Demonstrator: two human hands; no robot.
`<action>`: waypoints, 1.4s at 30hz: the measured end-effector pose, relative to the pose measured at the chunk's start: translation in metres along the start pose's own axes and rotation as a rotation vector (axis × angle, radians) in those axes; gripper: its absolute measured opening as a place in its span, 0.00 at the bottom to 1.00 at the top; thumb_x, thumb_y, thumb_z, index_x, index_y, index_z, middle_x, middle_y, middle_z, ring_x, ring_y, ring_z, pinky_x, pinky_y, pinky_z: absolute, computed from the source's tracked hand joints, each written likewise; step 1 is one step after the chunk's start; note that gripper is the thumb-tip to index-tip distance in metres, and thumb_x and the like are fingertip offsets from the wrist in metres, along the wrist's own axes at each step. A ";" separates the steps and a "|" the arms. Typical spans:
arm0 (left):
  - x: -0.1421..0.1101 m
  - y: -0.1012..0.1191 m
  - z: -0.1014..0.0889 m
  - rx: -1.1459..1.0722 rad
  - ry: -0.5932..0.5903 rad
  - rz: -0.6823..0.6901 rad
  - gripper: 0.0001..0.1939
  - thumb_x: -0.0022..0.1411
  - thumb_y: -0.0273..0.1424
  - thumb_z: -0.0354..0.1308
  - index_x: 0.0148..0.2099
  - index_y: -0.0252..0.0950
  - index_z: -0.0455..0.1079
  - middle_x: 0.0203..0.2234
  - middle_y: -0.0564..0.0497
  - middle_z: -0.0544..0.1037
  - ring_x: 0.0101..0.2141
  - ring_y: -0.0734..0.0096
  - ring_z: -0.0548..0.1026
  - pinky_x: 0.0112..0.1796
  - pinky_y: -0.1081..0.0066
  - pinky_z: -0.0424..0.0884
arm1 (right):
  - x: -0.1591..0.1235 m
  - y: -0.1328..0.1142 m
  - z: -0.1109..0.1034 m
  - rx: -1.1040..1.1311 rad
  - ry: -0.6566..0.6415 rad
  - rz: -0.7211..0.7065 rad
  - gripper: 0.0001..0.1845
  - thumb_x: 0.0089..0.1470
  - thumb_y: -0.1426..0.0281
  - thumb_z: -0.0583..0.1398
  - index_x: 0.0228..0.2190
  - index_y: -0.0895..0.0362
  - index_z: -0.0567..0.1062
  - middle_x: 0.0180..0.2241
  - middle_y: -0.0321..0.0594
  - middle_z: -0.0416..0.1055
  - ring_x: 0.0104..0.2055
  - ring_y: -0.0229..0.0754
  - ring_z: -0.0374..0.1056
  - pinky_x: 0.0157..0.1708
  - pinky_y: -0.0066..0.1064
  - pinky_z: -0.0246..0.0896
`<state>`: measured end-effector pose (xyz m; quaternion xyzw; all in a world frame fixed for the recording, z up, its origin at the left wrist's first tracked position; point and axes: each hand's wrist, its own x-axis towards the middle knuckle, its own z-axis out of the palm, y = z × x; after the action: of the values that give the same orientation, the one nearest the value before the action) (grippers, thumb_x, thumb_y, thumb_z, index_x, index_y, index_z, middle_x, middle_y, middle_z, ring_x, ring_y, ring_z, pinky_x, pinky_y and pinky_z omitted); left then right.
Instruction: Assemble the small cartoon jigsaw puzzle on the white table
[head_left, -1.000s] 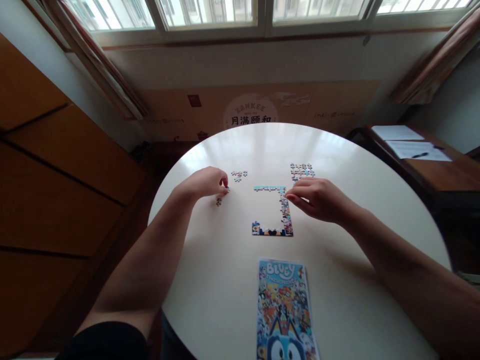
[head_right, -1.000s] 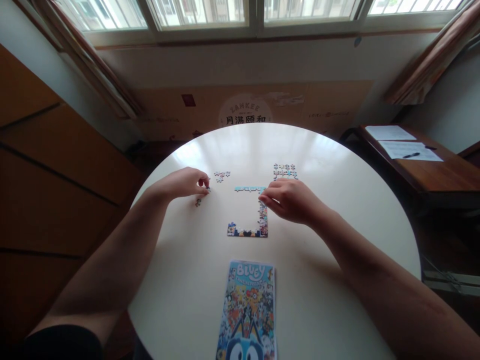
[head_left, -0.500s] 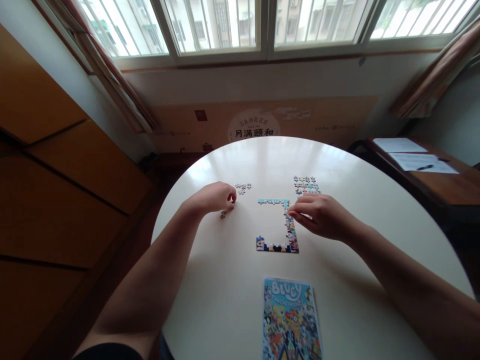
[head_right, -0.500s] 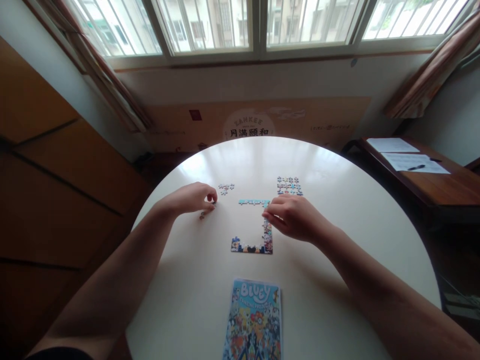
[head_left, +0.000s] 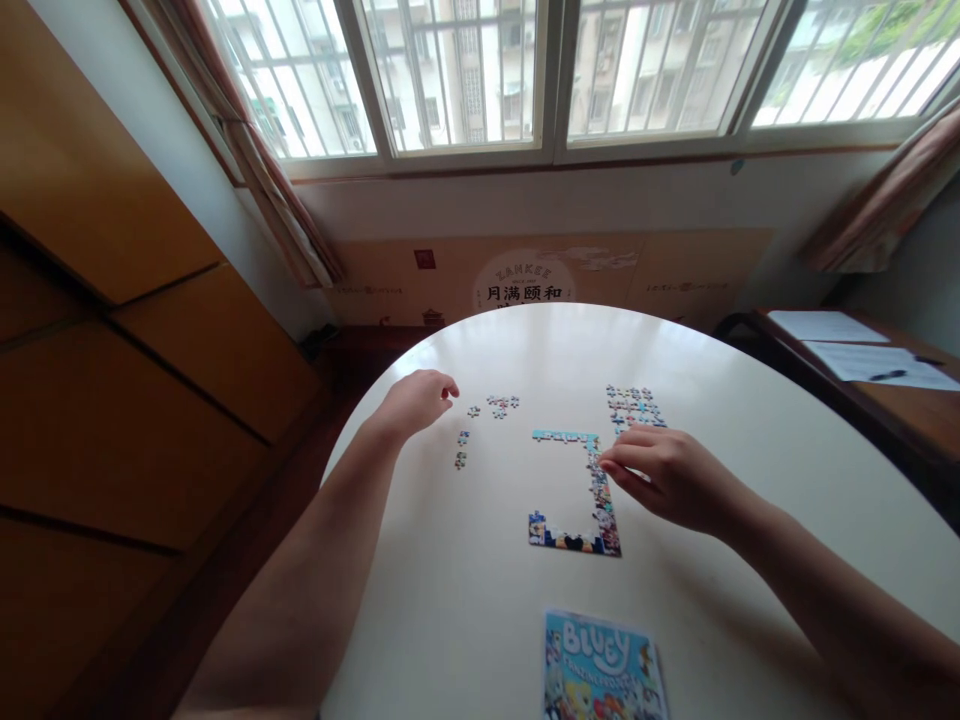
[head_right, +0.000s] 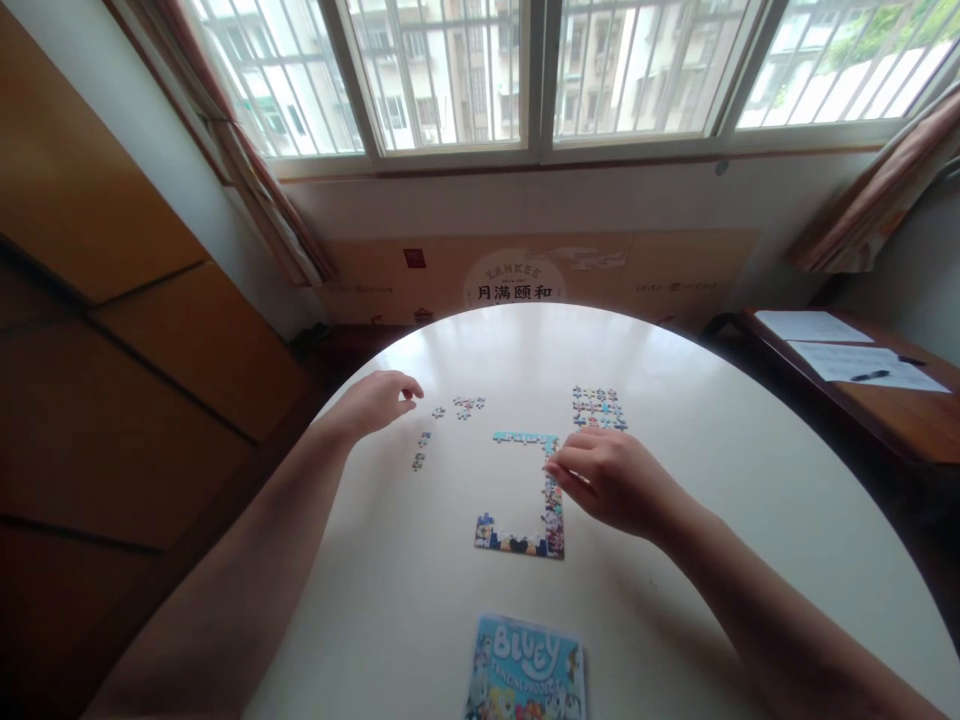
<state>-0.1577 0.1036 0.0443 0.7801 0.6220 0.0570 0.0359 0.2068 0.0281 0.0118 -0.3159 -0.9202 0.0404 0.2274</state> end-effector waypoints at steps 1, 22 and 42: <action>0.002 0.000 0.003 0.000 0.034 -0.004 0.11 0.60 0.29 0.56 0.41 0.41 0.79 0.39 0.49 0.82 0.40 0.63 0.76 0.39 0.69 0.69 | 0.000 0.000 0.000 0.000 -0.001 -0.001 0.17 0.68 0.66 0.53 0.33 0.55 0.78 0.28 0.40 0.75 0.32 0.41 0.68 0.33 0.34 0.60; 0.020 0.017 0.047 -0.228 0.243 0.006 0.13 0.64 0.24 0.54 0.44 0.39 0.80 0.42 0.49 0.81 0.41 0.63 0.78 0.44 0.67 0.71 | 0.000 0.000 0.003 0.032 -0.003 0.025 0.16 0.68 0.67 0.52 0.33 0.56 0.78 0.30 0.40 0.75 0.31 0.41 0.69 0.32 0.34 0.60; 0.021 0.001 0.048 -0.306 0.248 -0.199 0.13 0.67 0.27 0.54 0.46 0.38 0.80 0.46 0.48 0.82 0.46 0.63 0.78 0.50 0.67 0.71 | -0.002 0.001 0.004 0.033 0.016 0.014 0.16 0.68 0.68 0.53 0.34 0.56 0.78 0.30 0.41 0.75 0.32 0.41 0.70 0.32 0.34 0.62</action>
<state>-0.1455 0.1250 -0.0026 0.6873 0.6797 0.2425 0.0823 0.2069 0.0284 0.0075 -0.3187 -0.9155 0.0547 0.2396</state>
